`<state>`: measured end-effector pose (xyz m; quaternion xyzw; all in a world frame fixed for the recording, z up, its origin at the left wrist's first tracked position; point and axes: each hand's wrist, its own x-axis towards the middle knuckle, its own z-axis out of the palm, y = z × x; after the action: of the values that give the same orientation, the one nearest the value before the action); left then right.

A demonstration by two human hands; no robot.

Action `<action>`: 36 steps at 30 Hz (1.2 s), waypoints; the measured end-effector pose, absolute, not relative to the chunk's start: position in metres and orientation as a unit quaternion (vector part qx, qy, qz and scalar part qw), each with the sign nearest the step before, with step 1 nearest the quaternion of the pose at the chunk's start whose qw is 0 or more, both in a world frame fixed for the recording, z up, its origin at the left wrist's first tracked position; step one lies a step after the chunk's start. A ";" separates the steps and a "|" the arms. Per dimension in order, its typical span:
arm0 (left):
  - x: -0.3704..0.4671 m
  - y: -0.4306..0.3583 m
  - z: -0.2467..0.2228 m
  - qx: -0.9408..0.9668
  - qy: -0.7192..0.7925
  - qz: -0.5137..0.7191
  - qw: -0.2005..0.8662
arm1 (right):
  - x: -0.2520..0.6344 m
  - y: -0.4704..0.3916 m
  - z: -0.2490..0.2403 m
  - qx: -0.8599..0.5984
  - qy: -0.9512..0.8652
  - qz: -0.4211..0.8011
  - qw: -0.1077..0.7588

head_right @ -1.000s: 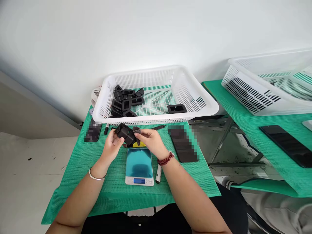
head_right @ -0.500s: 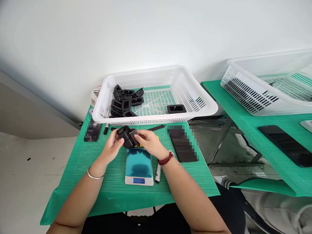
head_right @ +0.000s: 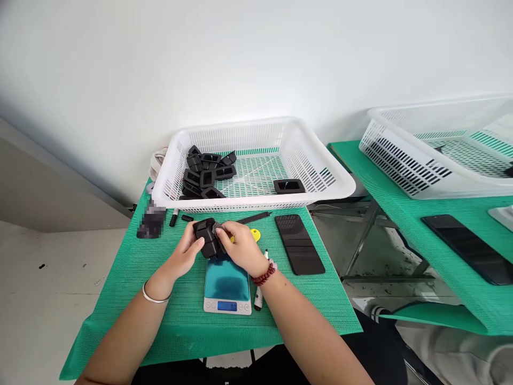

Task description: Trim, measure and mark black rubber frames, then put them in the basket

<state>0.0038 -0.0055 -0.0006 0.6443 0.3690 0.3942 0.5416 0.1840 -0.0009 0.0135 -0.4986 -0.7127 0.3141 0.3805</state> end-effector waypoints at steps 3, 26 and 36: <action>0.004 -0.006 -0.002 0.638 0.374 0.408 0.536 | 0.184 -0.002 0.015 -0.475 -0.722 0.325 0.384; 0.005 -0.009 0.003 0.596 0.415 0.399 0.560 | 0.182 -0.002 0.016 -0.457 -0.695 0.412 0.371; 0.010 -0.012 0.004 0.584 0.390 0.391 0.594 | 0.175 -0.003 0.009 -0.499 -0.719 0.293 0.385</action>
<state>0.0101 -0.0120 0.0036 0.5844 0.3902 0.3908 0.5945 0.1749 -0.0034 0.0086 -0.4991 -0.7185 0.2934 0.3854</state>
